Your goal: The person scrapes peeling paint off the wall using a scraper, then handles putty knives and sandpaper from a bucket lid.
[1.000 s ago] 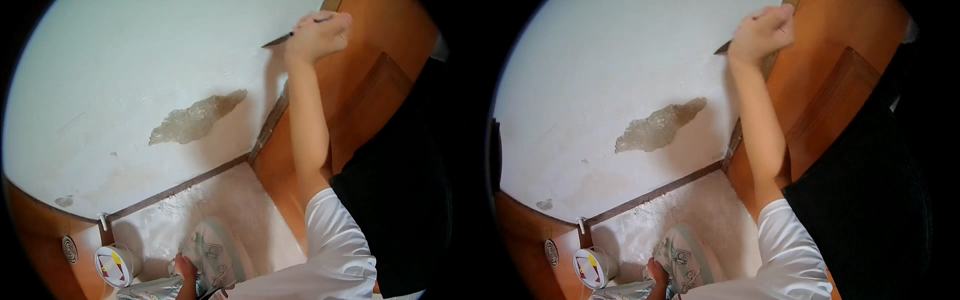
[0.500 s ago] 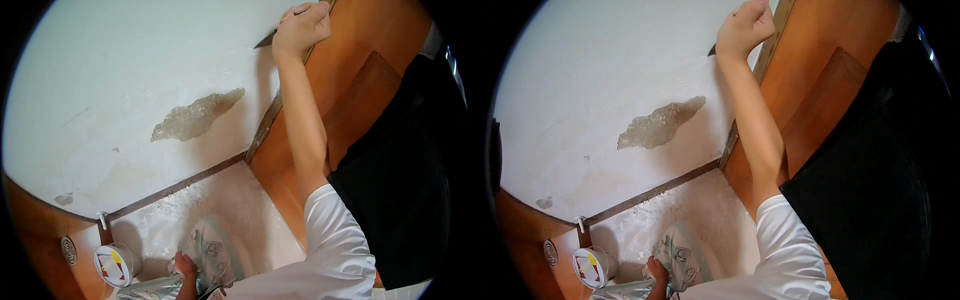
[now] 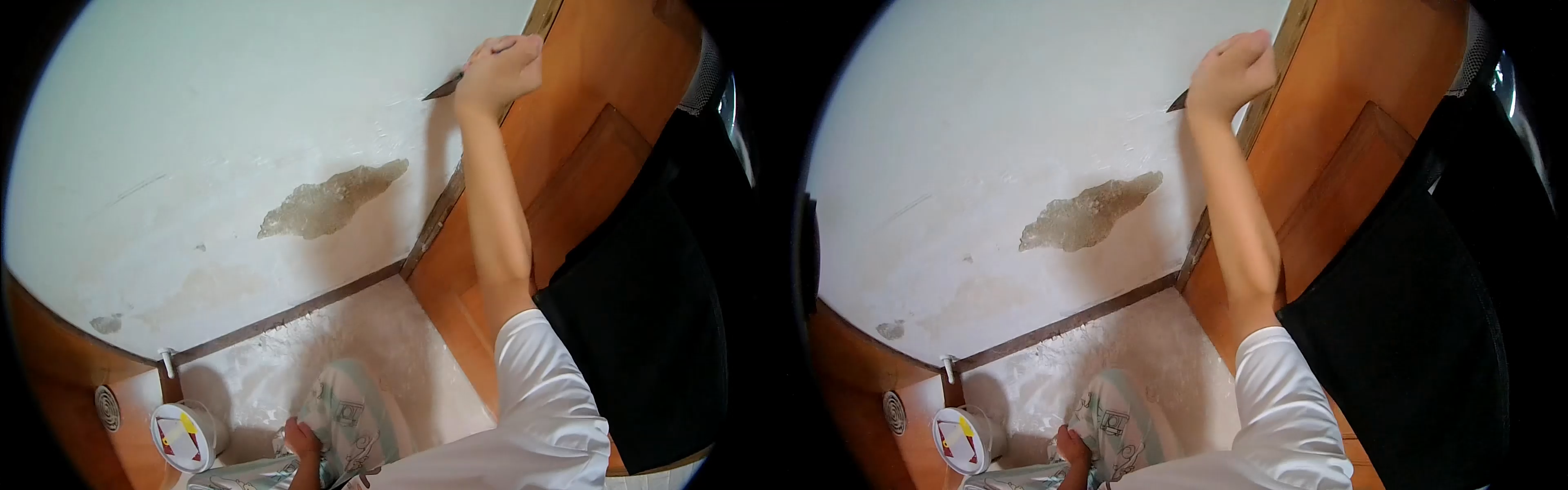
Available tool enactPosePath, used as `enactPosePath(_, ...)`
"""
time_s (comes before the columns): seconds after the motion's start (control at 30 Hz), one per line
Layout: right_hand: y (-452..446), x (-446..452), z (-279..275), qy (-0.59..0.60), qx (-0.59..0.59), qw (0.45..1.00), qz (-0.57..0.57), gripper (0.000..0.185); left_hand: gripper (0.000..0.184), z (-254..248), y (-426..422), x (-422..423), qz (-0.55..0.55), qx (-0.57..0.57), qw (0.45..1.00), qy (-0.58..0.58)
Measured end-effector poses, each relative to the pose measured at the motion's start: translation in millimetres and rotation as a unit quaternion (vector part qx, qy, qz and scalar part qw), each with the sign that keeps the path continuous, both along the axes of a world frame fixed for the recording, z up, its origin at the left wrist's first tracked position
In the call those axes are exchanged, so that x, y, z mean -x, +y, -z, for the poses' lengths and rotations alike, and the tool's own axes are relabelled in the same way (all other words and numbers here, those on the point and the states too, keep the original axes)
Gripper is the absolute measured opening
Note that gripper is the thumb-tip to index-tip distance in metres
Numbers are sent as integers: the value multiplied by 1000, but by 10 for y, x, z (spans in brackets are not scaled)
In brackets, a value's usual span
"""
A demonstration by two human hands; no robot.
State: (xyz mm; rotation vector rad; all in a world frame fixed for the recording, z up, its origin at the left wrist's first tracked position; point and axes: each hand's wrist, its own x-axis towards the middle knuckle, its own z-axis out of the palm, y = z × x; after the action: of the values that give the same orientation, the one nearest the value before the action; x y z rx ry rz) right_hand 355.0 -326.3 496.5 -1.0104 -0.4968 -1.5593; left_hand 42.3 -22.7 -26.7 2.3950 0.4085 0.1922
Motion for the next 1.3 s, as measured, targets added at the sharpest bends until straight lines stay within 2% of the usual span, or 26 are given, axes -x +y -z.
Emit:
enactPosePath(0.03, -5, -9, 38, 1, -3, 1000, -1, 36, 33, -41, 16, 90, 3, -6, 1000, 5)
enactPosePath(0.1, -81, 4, 29, -91, 59, 964, 243, 35, 32, 73, 11, 150, 2, -10, 1000, 5)
enactPosePath(0.17, -20, -83, -62, -102, 49, 963, 246, 36, 31, 188, 44, -41, -7, -8, 1000, -8)
enactPosePath(0.23, -11, 32, 78, 22, -15, 999, 36, 36, 30, 146, 70, 111, 9, 0, 1000, 20)
enactPosePath(0.33, 144, 237, 12, 34, -58, 997, -42, 37, 30, -34, 26, 78, -2, 13, 1000, 16)
enactPosePath(0.37, 171, 387, -20, -20, -40, 996, -79, 39, 31, -129, 9, 68, 5, 7, 998, 57)
enactPosePath(0.4, 137, 228, 14, -14, 15, 998, 55, 39, 32, -81, -33, 38, -2, 11, 999, 45)
enactPosePath(0.43, 21, -1, 167, 2, 67, 978, 196, 39, 32, -21, -16, 107, -2, 10, 999, 43)
enactPosePath(0.47, -102, -135, 330, 11, 117, 936, 333, 39, 32, 17, 37, 106, 0, 7, 999, 32)
enactPosePath(0.5, -70, -3, 301, 24, 61, 981, 183, 34, 32, 92, 52, -29, 8, 16, 1000, 1)
enactPosePath(0.53, -36, 135, 275, 16, -18, 999, 31, 30, 32, 188, 44, -53, 12, 26, 999, -24)
enactPosePath(0.57, -89, -42, 258, 26, -6, 997, 76, 31, 32, 253, 98, 135, 23, 28, 999, -26)
enactPosePath(0.63, -74, 113, 297, 30, 14, 995, 97, 33, 32, -16, 58, 242, -7, -5, 997, 82)
enactPosePath(0.67, -35, 298, 290, 0, 26, 998, 58, 33, 33, -99, -15, 52, -27, -16, 993, 113)
enactPosePath(0.7, 77, 391, 186, -36, 43, 998, 13, 33, 32, 55, 33, 58, 2, -37, 996, 78)
enactPosePath(0.8, 97, 127, 65, 45, -24, 998, 29, 46, 31, 11, 26, 95, 0, -14, 999, 40)
enactPosePath(0.83, 152, 146, 127, 22, -1, 1000, -9, 45, 31, 38, 20, 70, -12, 2, 999, 34)
enactPosePath(0.93, 122, 78, 189, -30, -1, 999, -19, 42, 31, -14, 13, 71, 0, 5, 999, 34)
enactPosePath(1.03, 139, 57, 136, -51, 58, 996, 53, 40, 30, 101, 54, 99, 1, -4, 1000, -5)
enactPosePath(1.13, 166, 63, 115, -11, 45, 998, -34, 39, 34, 114, 59, 111, 5, -8, 1000, 25)
enactPosePath(1.23, 164, 124, 138, 8, -6, 999, -40, 40, 32, 66, 22, 88, -14, -6, 1000, 10)
enactPosePath(1.3, 176, 146, 151, -10, 18, 1000, -20, 40, 31, 82, 49, 173, -13, -9, 999, 29)
